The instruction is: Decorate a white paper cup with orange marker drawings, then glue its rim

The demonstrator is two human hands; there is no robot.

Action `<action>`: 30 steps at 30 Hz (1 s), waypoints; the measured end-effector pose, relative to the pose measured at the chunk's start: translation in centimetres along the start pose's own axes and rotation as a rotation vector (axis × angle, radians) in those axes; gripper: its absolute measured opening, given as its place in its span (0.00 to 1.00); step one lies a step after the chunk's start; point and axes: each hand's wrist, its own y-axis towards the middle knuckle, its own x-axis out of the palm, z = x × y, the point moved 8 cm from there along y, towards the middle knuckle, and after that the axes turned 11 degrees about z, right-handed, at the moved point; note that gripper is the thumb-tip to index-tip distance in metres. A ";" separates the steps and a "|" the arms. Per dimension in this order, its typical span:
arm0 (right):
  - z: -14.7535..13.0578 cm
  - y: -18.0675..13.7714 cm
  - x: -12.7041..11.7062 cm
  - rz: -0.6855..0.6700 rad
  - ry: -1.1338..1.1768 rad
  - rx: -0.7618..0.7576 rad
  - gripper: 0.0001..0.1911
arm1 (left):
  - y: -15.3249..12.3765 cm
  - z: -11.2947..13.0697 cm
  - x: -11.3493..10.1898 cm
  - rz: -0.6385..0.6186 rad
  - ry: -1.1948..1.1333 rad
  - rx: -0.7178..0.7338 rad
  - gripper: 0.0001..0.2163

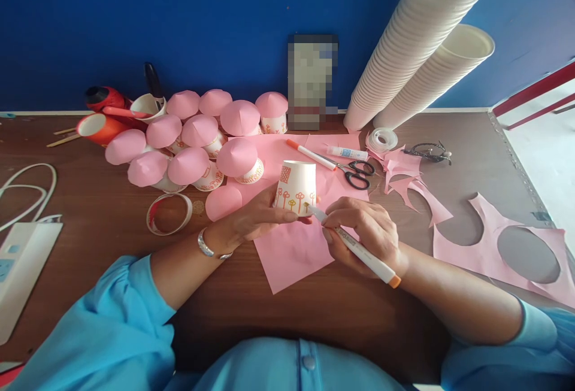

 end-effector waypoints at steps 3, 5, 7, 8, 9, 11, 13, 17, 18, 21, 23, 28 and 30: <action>0.1 0.0 -0.1 -0.005 -0.018 0.005 0.09 | -0.1 0.4 0.1 0.027 0.037 -0.014 0.14; 0.2 -0.1 -0.1 -0.008 -0.024 0.011 0.09 | -0.3 0.7 0.2 0.042 0.052 -0.019 0.14; 0.2 -0.1 -0.1 -0.010 -0.027 0.019 0.09 | -0.4 0.9 0.4 0.042 0.070 -0.016 0.13; 0.3 -0.1 -0.1 -0.010 -0.028 0.023 0.09 | -0.4 0.9 0.4 0.040 0.082 -0.017 0.13; 0.3 -0.1 -0.2 -0.006 -0.029 0.024 0.09 | -0.4 0.9 0.3 0.040 0.087 -0.010 0.12; 0.2 -0.1 -0.2 0.002 -0.029 0.022 0.09 | -0.4 0.8 0.2 0.040 0.092 -0.006 0.13; 0.2 -0.1 -0.2 0.004 -0.030 0.019 0.09 | -0.3 0.7 0.2 0.035 0.089 -0.002 0.14; 0.1 0.0 -0.1 0.002 -0.026 0.016 0.10 | -0.3 0.6 0.1 0.037 0.080 -0.006 0.14; 0.1 0.0 -0.1 0.005 -0.023 0.014 0.10 | -0.3 0.6 0.0 0.044 0.079 -0.011 0.14; 0.0 0.1 -0.1 0.011 -0.016 0.009 0.10 | -0.2 0.2 -0.2 0.043 0.085 -0.020 0.13; -0.1 0.1 -0.1 0.015 -0.017 0.003 0.10 | 0.0 0.1 -0.3 0.017 0.041 0.011 0.15; 0.0 0.0 -0.2 0.002 -0.031 0.003 0.09 | 0.2 -0.4 -0.5 -0.004 0.004 0.004 0.16; 0.0 0.0 -0.2 0.004 -0.033 0.006 0.10 | 0.1 -0.3 -0.5 0.002 0.004 0.004 0.17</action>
